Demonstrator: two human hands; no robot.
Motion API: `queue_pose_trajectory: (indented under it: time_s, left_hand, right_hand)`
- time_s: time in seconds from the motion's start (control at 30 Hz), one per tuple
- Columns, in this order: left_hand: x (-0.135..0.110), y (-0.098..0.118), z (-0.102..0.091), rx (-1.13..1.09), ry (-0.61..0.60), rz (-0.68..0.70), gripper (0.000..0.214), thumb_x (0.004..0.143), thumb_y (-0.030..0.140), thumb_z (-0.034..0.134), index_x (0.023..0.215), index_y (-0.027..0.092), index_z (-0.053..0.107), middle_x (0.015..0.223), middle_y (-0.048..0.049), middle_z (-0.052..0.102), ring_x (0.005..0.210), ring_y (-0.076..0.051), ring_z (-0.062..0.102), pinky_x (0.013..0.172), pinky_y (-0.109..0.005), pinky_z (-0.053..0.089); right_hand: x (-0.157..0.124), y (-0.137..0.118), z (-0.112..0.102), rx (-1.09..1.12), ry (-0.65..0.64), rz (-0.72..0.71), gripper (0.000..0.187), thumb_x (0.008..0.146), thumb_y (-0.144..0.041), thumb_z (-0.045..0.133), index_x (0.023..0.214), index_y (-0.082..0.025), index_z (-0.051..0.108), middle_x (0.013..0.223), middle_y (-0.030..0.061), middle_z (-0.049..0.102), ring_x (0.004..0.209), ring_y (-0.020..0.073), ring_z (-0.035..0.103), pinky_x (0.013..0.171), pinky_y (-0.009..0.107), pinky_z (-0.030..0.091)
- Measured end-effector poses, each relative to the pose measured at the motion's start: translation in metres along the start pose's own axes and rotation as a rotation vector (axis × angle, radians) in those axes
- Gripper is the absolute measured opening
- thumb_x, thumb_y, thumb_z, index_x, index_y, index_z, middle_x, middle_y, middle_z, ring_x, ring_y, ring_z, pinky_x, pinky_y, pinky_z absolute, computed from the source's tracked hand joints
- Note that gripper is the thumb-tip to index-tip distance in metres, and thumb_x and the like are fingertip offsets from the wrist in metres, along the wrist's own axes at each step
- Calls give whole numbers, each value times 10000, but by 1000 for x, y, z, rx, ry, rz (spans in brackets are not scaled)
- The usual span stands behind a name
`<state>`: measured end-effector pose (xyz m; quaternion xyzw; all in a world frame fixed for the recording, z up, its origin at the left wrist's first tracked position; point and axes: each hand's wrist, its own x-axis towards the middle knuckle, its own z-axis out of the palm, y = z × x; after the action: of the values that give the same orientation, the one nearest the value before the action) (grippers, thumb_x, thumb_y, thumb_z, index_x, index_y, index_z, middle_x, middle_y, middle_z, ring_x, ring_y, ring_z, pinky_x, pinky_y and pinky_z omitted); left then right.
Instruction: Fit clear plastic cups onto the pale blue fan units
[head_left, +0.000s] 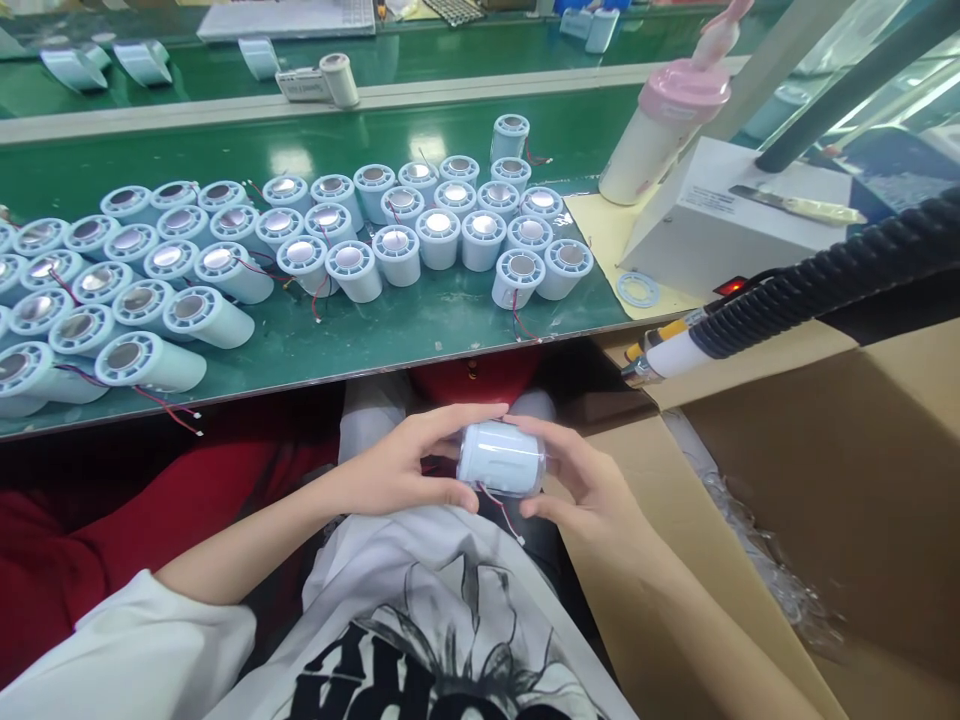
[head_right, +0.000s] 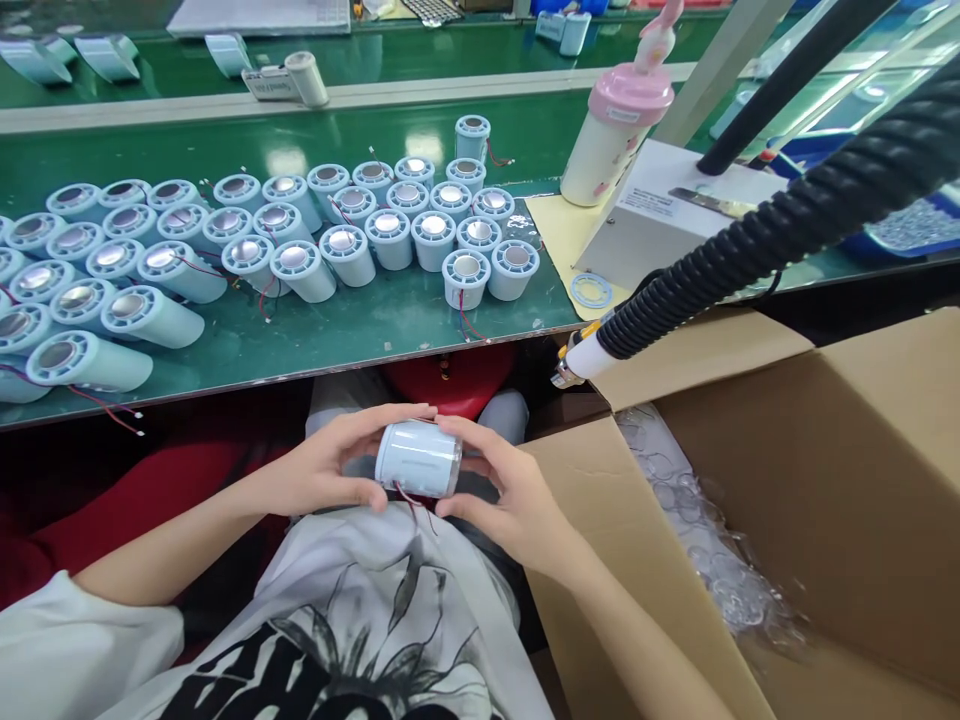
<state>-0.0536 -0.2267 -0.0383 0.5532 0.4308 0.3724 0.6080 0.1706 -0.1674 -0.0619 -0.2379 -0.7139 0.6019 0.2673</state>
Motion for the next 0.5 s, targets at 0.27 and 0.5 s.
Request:
queue_pose_trajectory:
  time_s: [0.27, 0.5]
  left_hand:
    - [0, -3, 1, -147, -81, -98, 710, 774, 160, 673, 1397, 321, 374, 1431, -72, 432, 1225, -245, 514, 1007, -362, 452]
    - [7, -24, -1, -280, -15, -353, 633, 805, 332, 643, 1384, 288, 391, 1175, -55, 623, 912, -180, 636, 739, -262, 517]
  right_hand:
    - [-5, 8, -3, 215, -16, 191, 486, 744, -182, 711, 1200, -304, 598, 993, 2, 671, 702, 134, 653, 696, 276, 563]
    - [-3, 13, 0, 166, -13, 316, 470, 792, -311, 638, 1248, -219, 568, 993, 37, 690, 798, 172, 656, 749, 307, 542]
